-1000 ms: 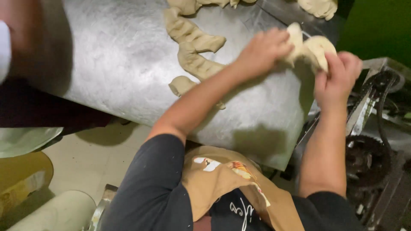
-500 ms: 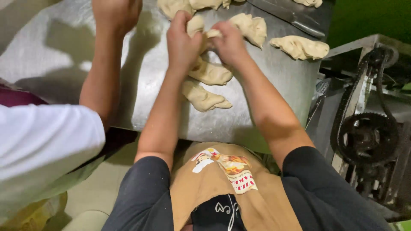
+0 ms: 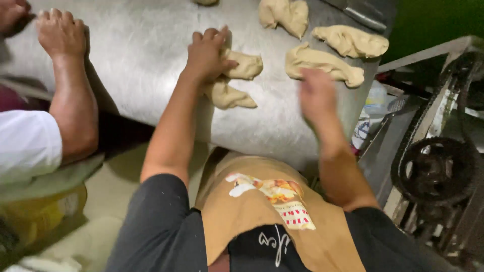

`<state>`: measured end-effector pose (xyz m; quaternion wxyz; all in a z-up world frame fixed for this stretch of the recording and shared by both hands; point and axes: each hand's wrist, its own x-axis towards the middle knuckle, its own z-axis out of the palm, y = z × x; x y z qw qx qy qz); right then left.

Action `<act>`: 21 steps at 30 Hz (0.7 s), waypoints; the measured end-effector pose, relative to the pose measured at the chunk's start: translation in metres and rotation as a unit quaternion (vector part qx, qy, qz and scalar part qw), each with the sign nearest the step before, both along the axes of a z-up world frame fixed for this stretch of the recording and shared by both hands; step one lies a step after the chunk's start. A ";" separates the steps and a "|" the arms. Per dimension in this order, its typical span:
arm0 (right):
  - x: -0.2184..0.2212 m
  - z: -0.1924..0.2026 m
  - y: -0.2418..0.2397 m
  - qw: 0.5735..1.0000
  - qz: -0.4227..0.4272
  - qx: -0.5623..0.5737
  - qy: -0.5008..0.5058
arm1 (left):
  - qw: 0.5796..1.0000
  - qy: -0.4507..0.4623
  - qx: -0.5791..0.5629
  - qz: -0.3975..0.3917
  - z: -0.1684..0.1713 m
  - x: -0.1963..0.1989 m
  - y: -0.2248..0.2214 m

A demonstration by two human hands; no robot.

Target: The person is portioning and shaping dough into small rolls on a stainless steel work surface in a bakery.

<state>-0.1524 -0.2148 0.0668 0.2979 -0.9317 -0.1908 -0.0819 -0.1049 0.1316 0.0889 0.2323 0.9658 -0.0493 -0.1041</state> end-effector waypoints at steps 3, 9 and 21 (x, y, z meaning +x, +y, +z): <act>0.015 0.004 0.096 0.978 0.124 -0.019 0.168 | 0.993 -0.062 -0.101 -0.007 -0.068 0.012 -0.008; 0.060 0.031 0.076 0.958 0.089 0.159 -0.220 | 0.882 -0.360 -0.299 0.054 0.053 -0.018 -0.079; -0.032 -0.036 0.121 0.967 0.241 -0.062 -0.049 | 0.949 -0.290 -0.066 0.102 -0.053 -0.129 -0.023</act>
